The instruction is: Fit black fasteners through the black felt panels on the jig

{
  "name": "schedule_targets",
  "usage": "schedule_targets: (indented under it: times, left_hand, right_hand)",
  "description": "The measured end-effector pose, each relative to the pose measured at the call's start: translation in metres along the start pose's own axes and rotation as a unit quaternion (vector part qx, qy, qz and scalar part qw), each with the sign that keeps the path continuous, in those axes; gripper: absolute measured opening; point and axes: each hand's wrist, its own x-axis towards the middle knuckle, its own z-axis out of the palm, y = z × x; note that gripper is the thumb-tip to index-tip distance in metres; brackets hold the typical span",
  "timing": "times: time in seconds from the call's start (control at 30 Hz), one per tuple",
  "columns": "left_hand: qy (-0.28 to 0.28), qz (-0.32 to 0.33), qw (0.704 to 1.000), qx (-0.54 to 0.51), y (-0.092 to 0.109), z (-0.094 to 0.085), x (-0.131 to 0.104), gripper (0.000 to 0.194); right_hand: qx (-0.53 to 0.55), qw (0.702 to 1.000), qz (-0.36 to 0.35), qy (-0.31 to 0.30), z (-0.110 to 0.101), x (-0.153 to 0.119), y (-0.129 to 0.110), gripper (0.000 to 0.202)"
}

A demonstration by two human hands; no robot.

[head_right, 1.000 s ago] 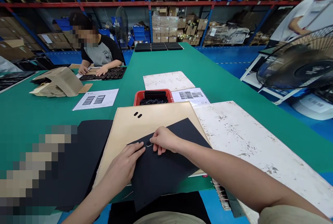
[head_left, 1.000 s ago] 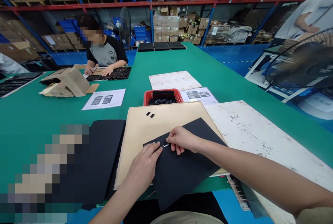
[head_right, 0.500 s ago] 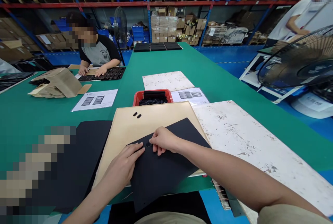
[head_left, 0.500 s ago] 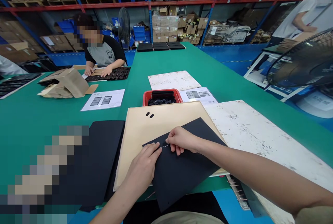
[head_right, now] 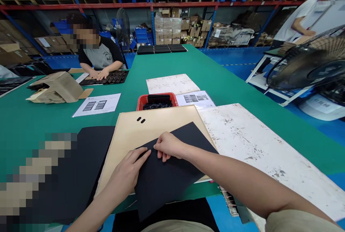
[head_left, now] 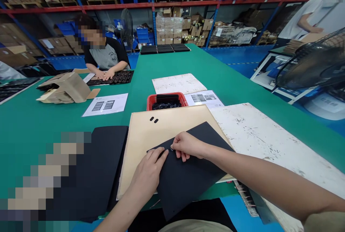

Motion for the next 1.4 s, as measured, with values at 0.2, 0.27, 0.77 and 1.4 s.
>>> schedule_targets:
  times: [0.2,0.27,0.77,1.4]
  left_hand:
    - [-0.004,0.014,0.999,0.045,0.001,0.004,0.0,0.06]
    - [-0.005,0.023,0.998,0.051,0.0,0.005,0.0,0.059]
    - [-0.019,0.009,1.0,0.02,-0.005,0.008,0.005,0.061]
    - [-0.094,0.012,0.993,0.071,-0.003,-0.003,0.017,0.07]
  right_hand:
    - [0.0,1.0,-0.006,0.003,0.001,0.0,0.002,0.023]
    - [0.001,1.0,-0.006,0.009,0.002,-0.002,0.001,0.023]
    - [0.043,0.998,-0.009,0.054,-0.014,-0.005,0.004,0.018]
    - [-0.082,0.985,-0.079,0.128,-0.022,-0.015,0.027,0.021]
